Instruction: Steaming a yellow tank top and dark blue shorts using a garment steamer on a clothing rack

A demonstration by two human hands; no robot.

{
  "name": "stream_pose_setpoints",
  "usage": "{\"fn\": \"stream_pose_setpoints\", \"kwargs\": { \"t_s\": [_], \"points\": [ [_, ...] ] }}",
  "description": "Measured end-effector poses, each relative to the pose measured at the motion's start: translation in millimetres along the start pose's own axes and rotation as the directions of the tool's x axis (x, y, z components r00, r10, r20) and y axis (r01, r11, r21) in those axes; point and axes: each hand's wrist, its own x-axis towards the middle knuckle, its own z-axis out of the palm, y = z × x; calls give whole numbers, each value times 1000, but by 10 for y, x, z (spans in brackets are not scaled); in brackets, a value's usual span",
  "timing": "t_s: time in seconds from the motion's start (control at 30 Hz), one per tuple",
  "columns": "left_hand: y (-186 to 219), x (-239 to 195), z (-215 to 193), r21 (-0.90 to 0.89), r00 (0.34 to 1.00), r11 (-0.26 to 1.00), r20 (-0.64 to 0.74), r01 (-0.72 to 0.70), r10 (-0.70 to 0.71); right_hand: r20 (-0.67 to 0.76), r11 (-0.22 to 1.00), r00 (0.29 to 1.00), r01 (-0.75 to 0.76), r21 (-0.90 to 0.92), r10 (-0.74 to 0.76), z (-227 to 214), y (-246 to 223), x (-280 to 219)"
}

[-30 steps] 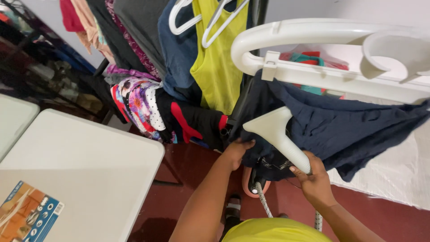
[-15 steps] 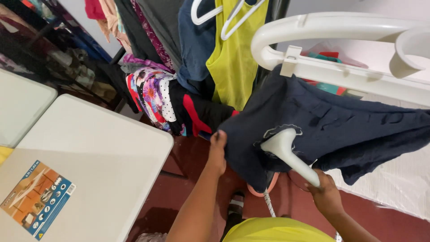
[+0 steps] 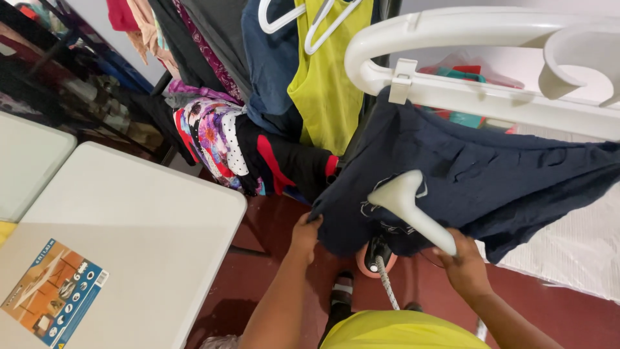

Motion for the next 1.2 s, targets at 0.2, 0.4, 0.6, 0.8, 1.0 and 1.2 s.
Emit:
{"fn": "stream_pose_setpoints", "kwargs": {
  "t_s": [0.2, 0.4, 0.6, 0.8, 1.0, 1.2],
  "points": [
    [130, -154, -9, -40, 995, 994, -20, 98, -99, 85, 969, 975, -190, -161, 205, -35, 167, -177],
    [-80, 70, 122, -38, 999, 998, -3, -41, 41, -23, 936, 966, -245, 254, 259, -164, -252, -81],
    [28, 10, 234, 56, 987, 987, 41, 153, -156, -63, 896, 942, -290, 337, 328, -486, -475, -150],
    [-57, 162, 369, 88, 993, 989, -1, 115, -116, 56, 785, 849, -509, 353, 525, -666, -371, -263],
    [125, -38, 661, 250, 998, 967, 29, -59, 53, 34, 856, 888, -452, 249, 459, -935, -754, -121],
    [272, 65, 953, 419, 864, 784, 6, -458, 503, -82, 894, 891, -441, 78, 447, -1177, -1016, 27]
  ]
}}
